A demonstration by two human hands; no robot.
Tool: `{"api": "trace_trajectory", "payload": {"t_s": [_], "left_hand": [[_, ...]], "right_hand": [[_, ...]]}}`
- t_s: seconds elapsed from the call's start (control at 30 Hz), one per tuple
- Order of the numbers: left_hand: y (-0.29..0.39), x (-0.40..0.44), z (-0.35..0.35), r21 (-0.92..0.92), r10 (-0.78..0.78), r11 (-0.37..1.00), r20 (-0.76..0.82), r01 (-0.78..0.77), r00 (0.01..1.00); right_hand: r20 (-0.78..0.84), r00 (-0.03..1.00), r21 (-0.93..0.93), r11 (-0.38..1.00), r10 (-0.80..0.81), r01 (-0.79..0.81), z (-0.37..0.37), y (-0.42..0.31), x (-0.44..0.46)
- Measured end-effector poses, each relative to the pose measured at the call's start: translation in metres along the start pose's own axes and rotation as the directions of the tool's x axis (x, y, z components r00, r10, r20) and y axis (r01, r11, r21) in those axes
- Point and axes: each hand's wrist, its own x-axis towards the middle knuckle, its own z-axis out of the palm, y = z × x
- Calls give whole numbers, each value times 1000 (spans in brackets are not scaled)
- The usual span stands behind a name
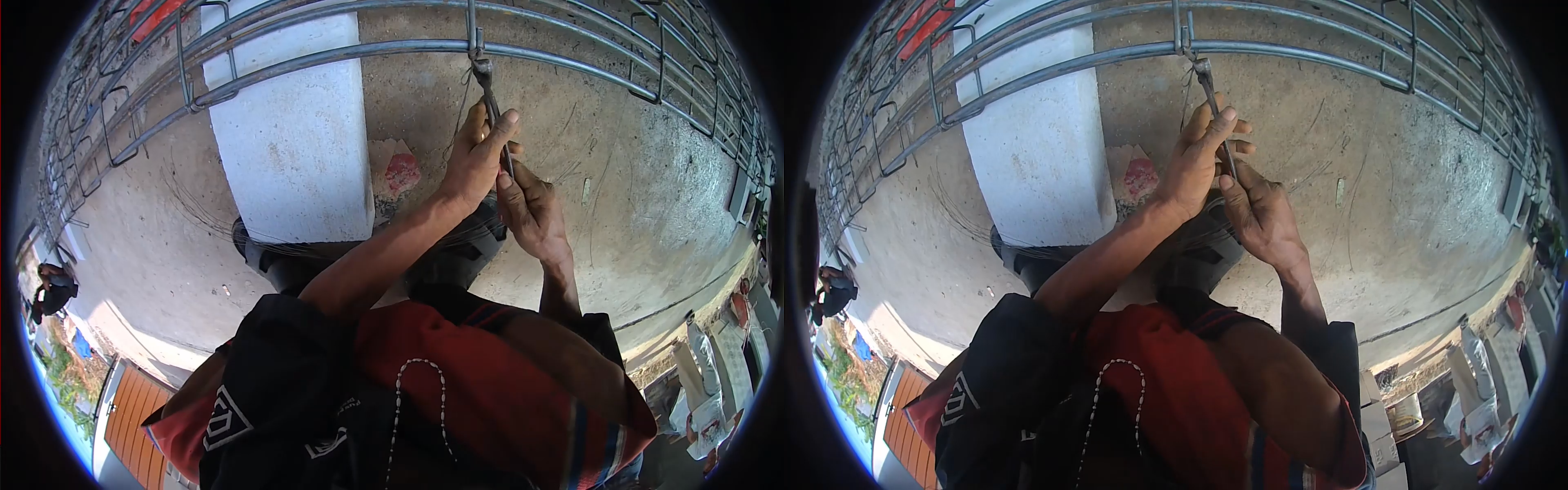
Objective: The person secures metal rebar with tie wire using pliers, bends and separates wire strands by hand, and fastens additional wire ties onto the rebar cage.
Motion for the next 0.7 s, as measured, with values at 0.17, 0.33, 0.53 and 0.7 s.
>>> {"api": "trace_trajectory", "payload": {"t_s": [0.17,0.33,0.53,0.7], "left_hand": [[-4,5,2,5,48,999,-41,-48,998],[-6,10,0,203,40,979,-59,-27,997],[11,8,4,707,118,707,-140,16,983],[10,8,10,728,143,684,-186,38,972]], "right_hand": [[-27,999,-199,979,-47,40,5,-9,2],[-48,998,-108,994,-36,30,16,12,3],[-401,838,-515,848,-369,127,41,22,8],[-260,965,-180,980,35,-84,41,39,12]]}}
